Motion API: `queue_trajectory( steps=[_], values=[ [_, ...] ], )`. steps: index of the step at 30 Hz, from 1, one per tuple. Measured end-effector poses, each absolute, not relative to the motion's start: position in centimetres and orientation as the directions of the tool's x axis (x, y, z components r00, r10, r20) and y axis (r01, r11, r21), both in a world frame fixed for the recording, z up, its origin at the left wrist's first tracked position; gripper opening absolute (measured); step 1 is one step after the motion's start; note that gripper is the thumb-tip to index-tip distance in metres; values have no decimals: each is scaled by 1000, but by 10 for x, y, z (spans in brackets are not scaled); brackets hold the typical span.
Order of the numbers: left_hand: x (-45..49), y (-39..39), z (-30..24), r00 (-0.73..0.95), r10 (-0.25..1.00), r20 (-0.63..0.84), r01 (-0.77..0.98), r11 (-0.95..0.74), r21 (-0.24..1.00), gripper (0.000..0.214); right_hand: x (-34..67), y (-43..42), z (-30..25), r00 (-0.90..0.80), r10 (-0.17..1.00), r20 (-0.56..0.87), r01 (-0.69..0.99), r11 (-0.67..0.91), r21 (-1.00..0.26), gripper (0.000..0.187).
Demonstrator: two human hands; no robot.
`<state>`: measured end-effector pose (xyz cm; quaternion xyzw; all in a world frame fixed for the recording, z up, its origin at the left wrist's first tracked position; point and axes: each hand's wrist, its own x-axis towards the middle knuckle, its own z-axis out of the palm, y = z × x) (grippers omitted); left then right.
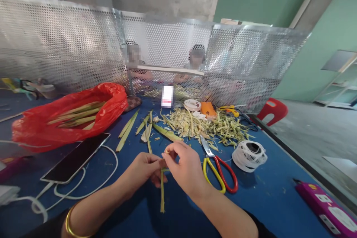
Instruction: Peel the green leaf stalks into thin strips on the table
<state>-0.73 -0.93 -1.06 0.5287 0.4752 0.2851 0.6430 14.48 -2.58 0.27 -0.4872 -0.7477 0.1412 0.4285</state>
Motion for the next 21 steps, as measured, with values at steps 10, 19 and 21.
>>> queue_trajectory(
  steps=[10, 19, 21],
  values=[
    [-8, -10, -11, 282, 935, -217, 3, 226, 974, 25, 141, -36, -2, -383, 574, 724, 774, 627, -88, 27],
    [-12, -8, -23, 202, 979, -33, 228, -15, 974, 28, 149, -30, 5, -211, 754, 622, 816, 486, -312, 16],
    [-11, -8, -19, 240, 965, -108, 140, 75, 987, 27, 146, -34, 4, -282, 671, 686, 799, 560, -220, 17]
  ],
)
